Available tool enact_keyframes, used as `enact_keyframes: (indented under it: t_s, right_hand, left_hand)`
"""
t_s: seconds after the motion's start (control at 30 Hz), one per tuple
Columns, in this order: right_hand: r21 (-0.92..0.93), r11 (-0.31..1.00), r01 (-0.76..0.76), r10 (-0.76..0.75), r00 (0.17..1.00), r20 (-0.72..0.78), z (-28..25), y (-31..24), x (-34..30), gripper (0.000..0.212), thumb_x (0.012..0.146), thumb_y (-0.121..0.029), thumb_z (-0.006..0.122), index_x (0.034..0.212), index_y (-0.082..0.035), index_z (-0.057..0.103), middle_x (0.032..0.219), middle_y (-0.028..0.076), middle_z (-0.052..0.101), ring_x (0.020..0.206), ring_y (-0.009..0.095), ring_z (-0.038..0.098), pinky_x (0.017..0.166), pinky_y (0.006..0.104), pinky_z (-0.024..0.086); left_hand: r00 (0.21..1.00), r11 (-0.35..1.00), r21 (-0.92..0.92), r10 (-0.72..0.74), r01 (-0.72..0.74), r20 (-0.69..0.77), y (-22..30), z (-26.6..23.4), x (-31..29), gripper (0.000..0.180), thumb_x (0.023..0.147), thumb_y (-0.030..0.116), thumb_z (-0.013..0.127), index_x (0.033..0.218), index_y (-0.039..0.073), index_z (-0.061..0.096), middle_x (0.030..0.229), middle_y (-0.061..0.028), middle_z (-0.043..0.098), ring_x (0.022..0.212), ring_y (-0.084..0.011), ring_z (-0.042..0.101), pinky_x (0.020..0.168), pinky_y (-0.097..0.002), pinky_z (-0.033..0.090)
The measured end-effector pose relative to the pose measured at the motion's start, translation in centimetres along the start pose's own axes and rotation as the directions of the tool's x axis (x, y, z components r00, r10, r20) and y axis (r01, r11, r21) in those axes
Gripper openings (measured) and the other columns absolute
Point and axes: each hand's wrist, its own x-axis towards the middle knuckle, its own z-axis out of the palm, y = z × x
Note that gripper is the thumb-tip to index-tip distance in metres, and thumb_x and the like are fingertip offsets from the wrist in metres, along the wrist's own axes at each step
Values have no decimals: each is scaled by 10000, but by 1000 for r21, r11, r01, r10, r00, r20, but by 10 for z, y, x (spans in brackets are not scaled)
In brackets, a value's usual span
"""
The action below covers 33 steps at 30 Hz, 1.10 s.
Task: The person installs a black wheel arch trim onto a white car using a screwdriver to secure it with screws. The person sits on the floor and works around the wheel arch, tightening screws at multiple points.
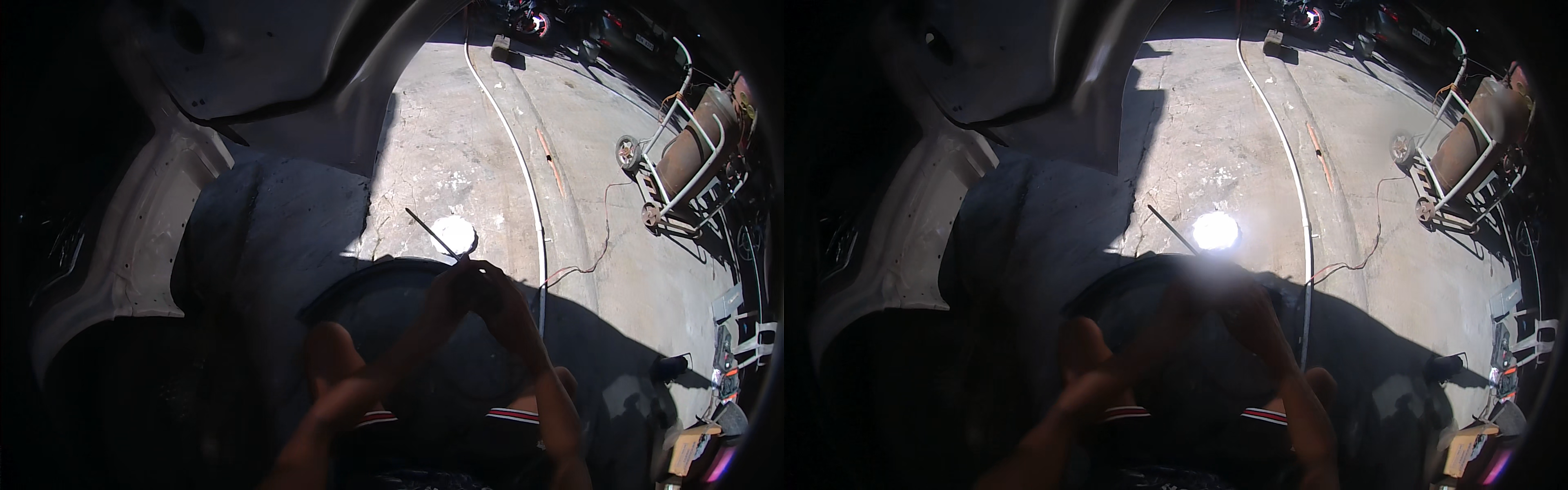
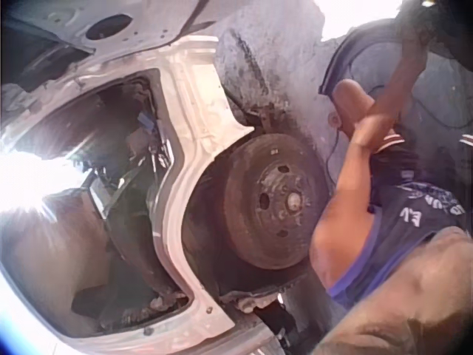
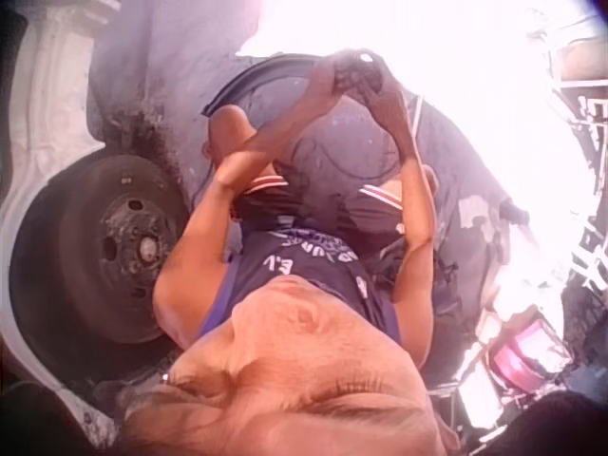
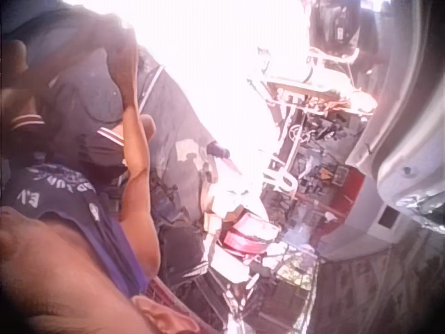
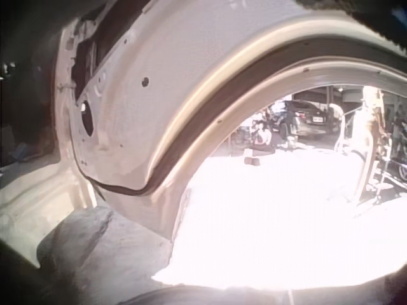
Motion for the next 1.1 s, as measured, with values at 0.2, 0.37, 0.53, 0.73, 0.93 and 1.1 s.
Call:
enact_keyframes:
  t_s: [0.2,0.37,0.53,0.73,0.93,1.1]
  right_hand:
    - [193,865,-464,449,886,116,-35,-53,54,426,918,-80,654,1331,-82,546,964,43,653,857,89,591,727,259,479]
    - [-80,856,-512,516,832,204,-52,-96,85,429,939,-119,646,1349,-105,518,888,70,681,764,106,598,720,295,496]
    - [-134,882,-452,471,852,230,-31,-130,106,457,917,-15,604,1363,-47,512,862,33,672,654,78,473,622,266,411]
    - [193,866,-462,433,885,174,8,-87,113,478,868,90,607,1330,-3,528,1094,92,719,804,72,594,685,226,470]
    - [225,885,-408,370,909,193,38,-79,130,474,859,32,599,1327,-12,545,1114,91,727,783,63,609,691,239,483]
    - [96,917,-387,353,900,256,41,-64,131,488,886,-26,611,1366,-12,520,1130,108,721,853,75,631,729,232,487]
  left_hand:
    - [991,994,103,20,-33,131,19,-14,75,347,1049,326,481,1139,33,643,621,65,371,506,-36,349,463,-220,266]
    - [983,987,3,157,-158,91,80,-18,98,365,1043,321,494,1074,-12,641,572,83,244,450,-27,221,430,-244,158]
    - [995,995,-49,93,-91,45,107,-50,102,433,1041,356,498,1091,-44,656,562,81,266,444,-23,227,427,-241,156]
    - [984,977,-122,175,-176,-22,114,-78,124,507,1048,378,469,1174,-88,623,560,77,290,442,-18,233,411,-227,164]
    - [966,969,15,245,-245,-87,141,-99,130,414,1024,321,538,1144,-58,651,568,83,293,472,-15,239,447,-219,181]
    - [954,965,44,262,-259,-146,135,-117,142,299,1004,258,578,1091,-4,691,566,93,272,469,-16,215,456,-233,159]
